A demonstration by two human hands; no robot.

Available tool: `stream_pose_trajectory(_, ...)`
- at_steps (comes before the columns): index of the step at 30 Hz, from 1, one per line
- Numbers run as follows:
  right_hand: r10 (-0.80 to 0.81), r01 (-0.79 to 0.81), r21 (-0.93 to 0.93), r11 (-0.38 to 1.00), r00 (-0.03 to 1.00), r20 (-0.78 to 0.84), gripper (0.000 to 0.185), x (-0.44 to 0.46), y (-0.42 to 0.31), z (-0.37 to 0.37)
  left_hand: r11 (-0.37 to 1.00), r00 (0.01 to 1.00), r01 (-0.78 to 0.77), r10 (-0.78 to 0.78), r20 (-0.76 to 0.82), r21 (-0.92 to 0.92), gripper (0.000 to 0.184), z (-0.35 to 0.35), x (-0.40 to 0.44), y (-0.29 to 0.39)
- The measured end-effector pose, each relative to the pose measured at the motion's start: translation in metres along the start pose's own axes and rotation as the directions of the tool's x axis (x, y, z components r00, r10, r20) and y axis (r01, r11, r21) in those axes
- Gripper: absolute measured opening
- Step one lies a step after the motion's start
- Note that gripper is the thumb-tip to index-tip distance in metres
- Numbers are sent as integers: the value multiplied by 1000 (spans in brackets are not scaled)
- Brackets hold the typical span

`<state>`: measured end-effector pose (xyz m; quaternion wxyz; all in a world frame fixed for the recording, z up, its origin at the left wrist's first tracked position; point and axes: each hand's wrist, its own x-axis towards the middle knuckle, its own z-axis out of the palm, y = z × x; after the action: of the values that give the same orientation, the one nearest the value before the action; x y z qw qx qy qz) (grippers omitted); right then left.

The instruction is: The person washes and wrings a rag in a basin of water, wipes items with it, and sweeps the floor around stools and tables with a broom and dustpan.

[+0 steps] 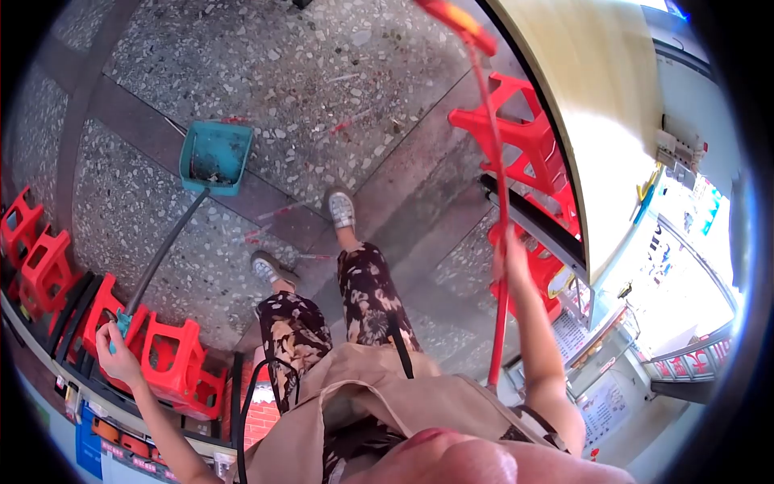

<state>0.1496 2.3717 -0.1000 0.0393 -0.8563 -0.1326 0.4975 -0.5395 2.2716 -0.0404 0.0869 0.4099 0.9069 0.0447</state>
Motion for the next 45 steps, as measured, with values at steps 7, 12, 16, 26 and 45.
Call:
stream_pose_trajectory(7, -85, 59, 248, 967, 992, 95, 49, 175, -71, 41, 992, 988, -64, 78, 136, -107, 18, 0, 3, -3)
stream_pose_trajectory(12, 91, -97, 56, 994, 991, 98, 54, -22, 91, 164, 948, 784, 197, 0, 621, -249, 39, -37, -4, -17)
stream_pose_trajectory(16, 259, -266, 9, 964, 946, 197, 54, -158, 179, 231, 960, 767, 87, 106, 633, -265, 43, -49, -14, -57)
stream_pose_trajectory(26, 226, -245, 59, 968, 947, 227, 50, -337, 208, 246, 934, 847, -162, 297, 441, -317, 34, -102, -73, -186)
stream_pose_trajectory(45, -397, 454, -567, 688, 889, 231, 76, -122, 223, 434, 939, 912, -63, 192, 363, -338, 33, -113, -198, -307)
